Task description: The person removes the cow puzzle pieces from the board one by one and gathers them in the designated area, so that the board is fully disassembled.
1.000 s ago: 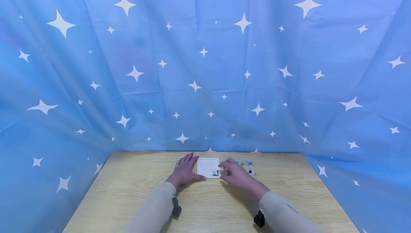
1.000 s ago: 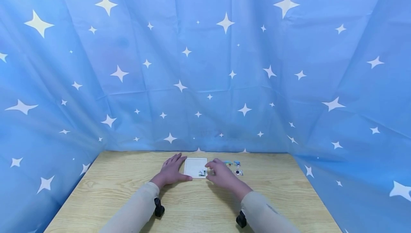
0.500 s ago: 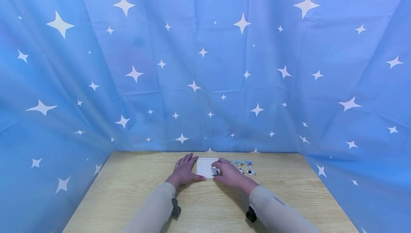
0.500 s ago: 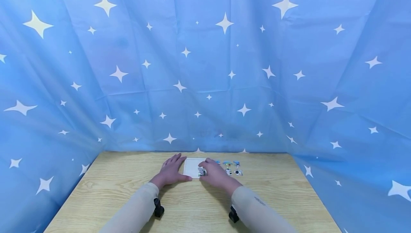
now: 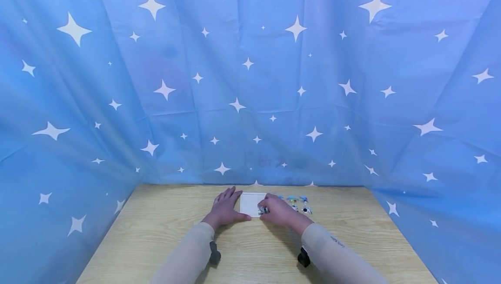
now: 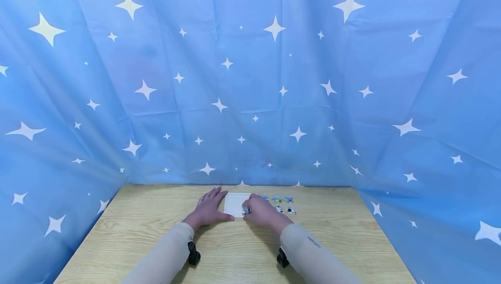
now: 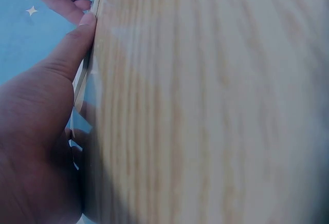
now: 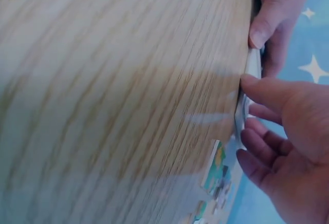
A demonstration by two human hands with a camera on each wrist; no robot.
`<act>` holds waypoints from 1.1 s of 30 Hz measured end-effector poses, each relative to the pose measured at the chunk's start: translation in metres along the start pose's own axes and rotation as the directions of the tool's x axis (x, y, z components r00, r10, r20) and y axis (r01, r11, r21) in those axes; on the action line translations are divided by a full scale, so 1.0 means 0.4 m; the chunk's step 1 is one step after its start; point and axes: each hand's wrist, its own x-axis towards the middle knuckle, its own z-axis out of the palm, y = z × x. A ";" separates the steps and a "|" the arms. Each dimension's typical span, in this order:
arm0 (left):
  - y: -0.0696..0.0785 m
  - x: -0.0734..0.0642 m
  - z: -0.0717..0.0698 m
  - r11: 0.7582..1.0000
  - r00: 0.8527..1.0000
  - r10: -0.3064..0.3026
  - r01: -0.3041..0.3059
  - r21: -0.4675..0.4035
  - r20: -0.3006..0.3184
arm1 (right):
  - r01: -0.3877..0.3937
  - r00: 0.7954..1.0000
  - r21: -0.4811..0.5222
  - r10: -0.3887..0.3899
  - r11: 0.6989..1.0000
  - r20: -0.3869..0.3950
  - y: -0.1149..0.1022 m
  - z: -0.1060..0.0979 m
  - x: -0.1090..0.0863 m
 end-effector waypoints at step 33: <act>0.007 -0.003 -0.007 1.000 1.000 -0.010 0.010 0.008 0.006 | -0.038 0.999 0.152 0.041 0.988 -0.018 0.021 -0.005 0.006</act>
